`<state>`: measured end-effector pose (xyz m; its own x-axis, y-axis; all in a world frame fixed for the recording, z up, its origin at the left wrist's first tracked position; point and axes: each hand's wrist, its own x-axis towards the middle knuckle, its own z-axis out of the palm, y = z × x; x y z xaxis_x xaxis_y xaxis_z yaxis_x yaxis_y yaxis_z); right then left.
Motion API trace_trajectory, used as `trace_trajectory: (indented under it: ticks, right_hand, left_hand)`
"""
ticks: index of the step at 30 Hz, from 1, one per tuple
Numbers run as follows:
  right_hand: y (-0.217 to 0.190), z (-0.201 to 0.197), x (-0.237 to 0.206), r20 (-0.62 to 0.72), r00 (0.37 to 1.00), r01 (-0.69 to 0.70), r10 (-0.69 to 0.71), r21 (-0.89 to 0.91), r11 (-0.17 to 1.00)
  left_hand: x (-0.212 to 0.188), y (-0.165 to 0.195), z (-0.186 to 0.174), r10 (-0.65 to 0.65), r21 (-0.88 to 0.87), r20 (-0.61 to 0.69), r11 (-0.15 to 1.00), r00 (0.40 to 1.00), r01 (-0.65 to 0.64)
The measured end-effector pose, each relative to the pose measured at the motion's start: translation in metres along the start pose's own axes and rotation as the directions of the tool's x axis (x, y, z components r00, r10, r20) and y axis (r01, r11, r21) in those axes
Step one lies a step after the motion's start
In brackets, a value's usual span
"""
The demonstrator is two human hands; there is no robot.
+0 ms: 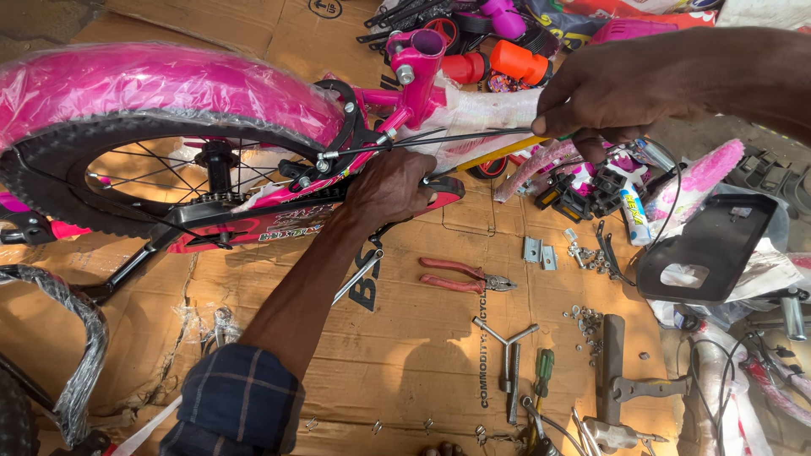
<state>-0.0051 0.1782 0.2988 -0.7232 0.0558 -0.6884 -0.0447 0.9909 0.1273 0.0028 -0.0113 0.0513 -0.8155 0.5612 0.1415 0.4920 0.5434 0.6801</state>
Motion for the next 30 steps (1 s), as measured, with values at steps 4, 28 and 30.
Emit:
trace_trajectory:
  ticks: [4,28,30]
  right_hand:
    - [0.016,0.006,-0.003,-0.041,0.956,0.274,-0.29,-0.227,0.935]
    - [0.003,0.012,-0.023,-0.135,0.911,0.294,-0.39,-0.451,0.843]
    - [0.004,0.022,-0.033,-0.205,0.781,0.23,-0.59,-0.784,0.577]
  left_hand:
    - [-0.001,-0.001,0.001,0.081,-0.01,-0.056,0.997,0.995,-0.081]
    - [0.0,-0.006,0.009,0.093,-0.021,-0.087,0.995,0.992,-0.095]
    - [0.0,-0.005,0.009,0.069,-0.008,-0.053,0.998,0.996,-0.07]
